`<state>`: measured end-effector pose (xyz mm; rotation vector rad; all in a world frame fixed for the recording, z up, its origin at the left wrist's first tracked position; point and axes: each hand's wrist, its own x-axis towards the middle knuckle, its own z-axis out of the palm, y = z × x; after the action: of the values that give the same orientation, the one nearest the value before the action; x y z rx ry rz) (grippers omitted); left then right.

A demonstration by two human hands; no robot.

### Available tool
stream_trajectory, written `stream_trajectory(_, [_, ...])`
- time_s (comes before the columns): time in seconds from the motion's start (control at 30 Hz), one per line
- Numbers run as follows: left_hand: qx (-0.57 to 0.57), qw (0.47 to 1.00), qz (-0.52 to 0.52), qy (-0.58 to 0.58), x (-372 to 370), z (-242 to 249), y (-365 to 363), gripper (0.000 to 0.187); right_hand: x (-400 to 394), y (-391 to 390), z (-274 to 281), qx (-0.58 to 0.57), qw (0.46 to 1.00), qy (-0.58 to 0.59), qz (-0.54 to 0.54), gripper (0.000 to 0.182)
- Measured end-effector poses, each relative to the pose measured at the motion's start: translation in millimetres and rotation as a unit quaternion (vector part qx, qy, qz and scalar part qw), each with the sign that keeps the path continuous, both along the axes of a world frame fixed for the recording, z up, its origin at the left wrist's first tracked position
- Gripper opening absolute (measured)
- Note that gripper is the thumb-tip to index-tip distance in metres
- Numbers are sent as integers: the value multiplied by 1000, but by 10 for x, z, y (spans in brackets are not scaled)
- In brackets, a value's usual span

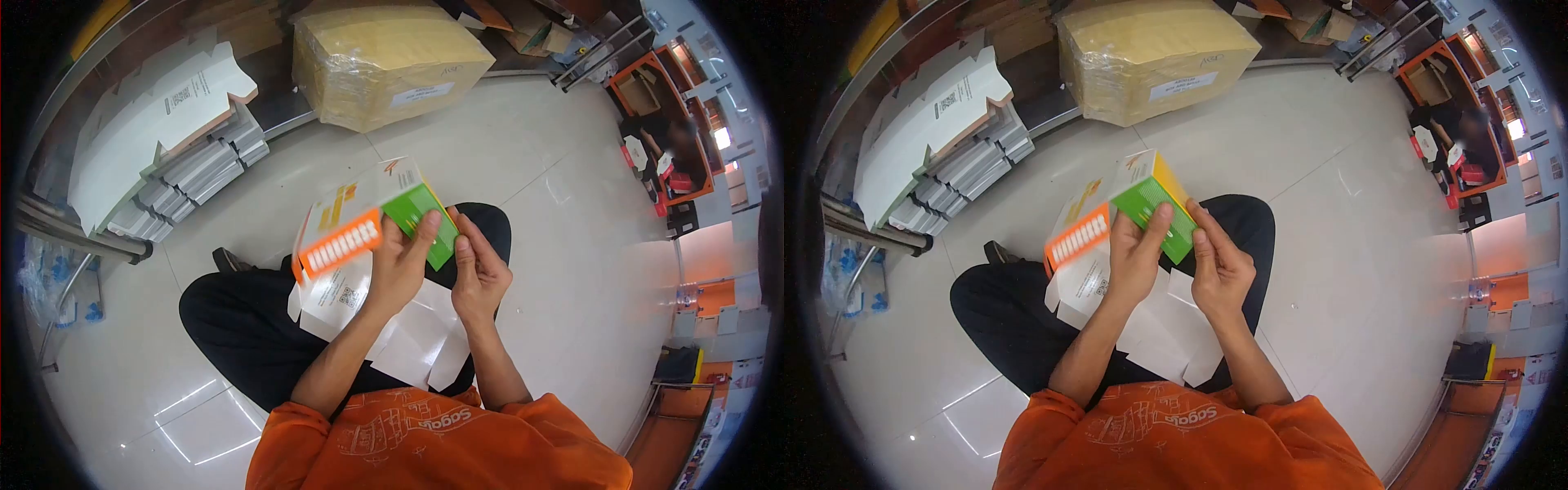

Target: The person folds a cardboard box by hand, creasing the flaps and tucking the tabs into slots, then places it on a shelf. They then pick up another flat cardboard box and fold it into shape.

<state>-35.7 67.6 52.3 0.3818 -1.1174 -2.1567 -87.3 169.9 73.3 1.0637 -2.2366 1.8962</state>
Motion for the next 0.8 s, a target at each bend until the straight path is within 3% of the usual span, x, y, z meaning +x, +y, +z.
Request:
stream_trajectory(0.1, [79, 996, 1, 49, -20, 27, -38, 28, -13, -43, -26, -31, 999, -15, 18, 27])
stream_trajectory(0.37, [85, 994, -27, 61, -26, 48, 4, 26, -14, -108, 23, -64, 996, -54, 17, 29])
stream_trajectory(0.47, [146, 983, -37, 102, -7, 57, -27, 26, -5, -88, -28, -88, 994, -57, 38, 30])
stream_trajectory(0.57, [59, 995, 32, 73, -24, 22, -48, 26, -26, -45, -76, -61, 997, -14, 50, 29])
stream_trajectory(0.63, [-7, 999, 42, 10, 1, 71, -35, 26, -32, -58, -8, -79, 994, -26, 64, 30])
stream_trajectory(0.7, [-66, 995, 78, 9, -24, -21, 28, 22, -64, -44, 29, -23, 996, -74, 42, 31])
stream_trajectory(0.8, [-126, 990, 54, -34, -26, -135, 41, 30, -104, -3, 29, 20, 999, -40, 26, 31])
